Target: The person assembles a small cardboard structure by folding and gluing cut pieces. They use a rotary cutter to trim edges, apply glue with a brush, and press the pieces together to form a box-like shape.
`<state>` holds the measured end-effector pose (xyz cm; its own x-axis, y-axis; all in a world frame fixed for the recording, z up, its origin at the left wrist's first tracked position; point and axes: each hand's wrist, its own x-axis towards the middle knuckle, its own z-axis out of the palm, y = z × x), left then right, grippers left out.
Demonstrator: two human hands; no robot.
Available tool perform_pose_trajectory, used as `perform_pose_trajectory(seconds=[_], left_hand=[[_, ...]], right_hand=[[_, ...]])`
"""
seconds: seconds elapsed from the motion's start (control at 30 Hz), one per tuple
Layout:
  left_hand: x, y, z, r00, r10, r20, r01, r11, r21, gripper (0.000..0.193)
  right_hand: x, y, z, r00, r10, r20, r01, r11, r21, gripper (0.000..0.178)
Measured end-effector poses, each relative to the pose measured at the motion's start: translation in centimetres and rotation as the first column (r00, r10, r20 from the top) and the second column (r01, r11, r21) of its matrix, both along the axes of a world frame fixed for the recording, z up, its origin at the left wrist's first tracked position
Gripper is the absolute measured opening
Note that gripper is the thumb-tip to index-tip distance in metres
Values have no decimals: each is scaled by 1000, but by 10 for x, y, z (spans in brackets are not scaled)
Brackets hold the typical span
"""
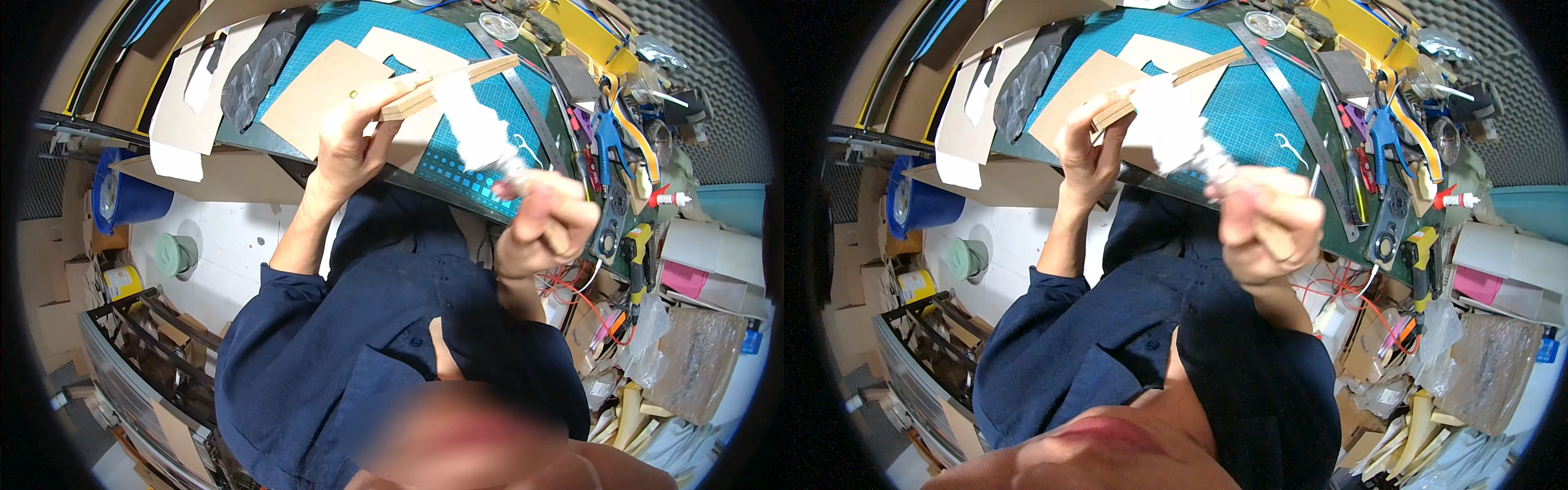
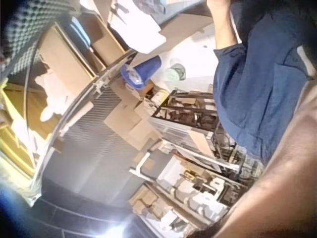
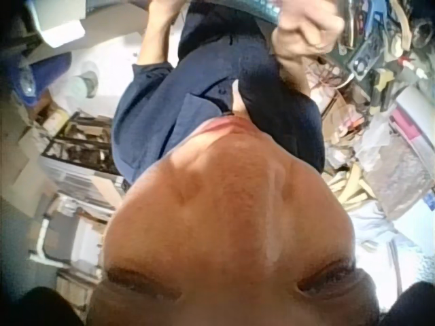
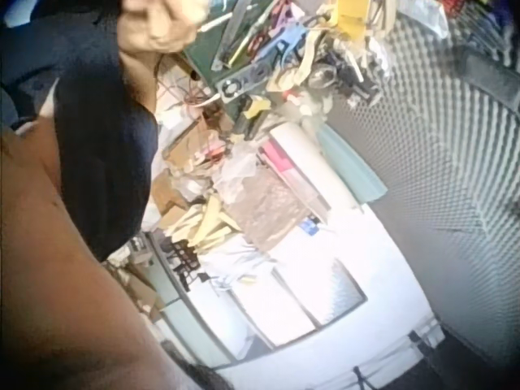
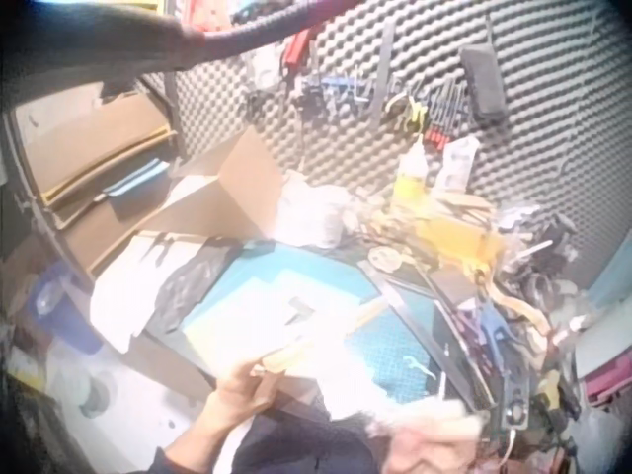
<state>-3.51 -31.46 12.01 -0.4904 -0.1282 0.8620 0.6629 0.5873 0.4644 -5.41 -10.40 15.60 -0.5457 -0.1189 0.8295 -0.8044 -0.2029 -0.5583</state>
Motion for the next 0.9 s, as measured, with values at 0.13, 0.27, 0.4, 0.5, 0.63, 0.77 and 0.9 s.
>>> perform_pose_trajectory(seconds=[0.13, 0.27, 0.4, 0.5, 0.63, 0.77, 0.9], left_hand=[[-1, 2, -4, 1000, 3, -31, -3, 1000, 2, 43], [0, 6, 3, 999, 24, -45, -26, 999, -39, 40], [-3, 8, -1, 999, 45, -5, -45, 998, -45, 36], [-4, 10, -4, 999, 27, -38, -26, 999, 18, 36], [-3, 11, -1, 999, 37, 7, -37, 998, -55, 35], [-4, 13, -2, 1000, 14, -14, -14, 1000, -14, 37], [-4, 11, -4, 995, 73, -68, -77, 996, -54, 37]], right_hand=[[9, 0, 0, 987, 61, -149, -53, 997, 54, 19], [-13, 8, -1, 966, -226, 128, 235, 970, -64, 19], [-3, 5, -4, 999, 4, 52, 3, 991, -132, 22], [-1, 4, -6, 997, -60, -42, 57, 996, -68, 23], [-24, 17, -6, 964, -183, 192, 203, 975, -89, 22], [2, 2, -2, 1000, 0, -6, 0, 995, -99, 22], [-23, 18, -4, 983, -167, 77, 173, 982, -69, 18]])
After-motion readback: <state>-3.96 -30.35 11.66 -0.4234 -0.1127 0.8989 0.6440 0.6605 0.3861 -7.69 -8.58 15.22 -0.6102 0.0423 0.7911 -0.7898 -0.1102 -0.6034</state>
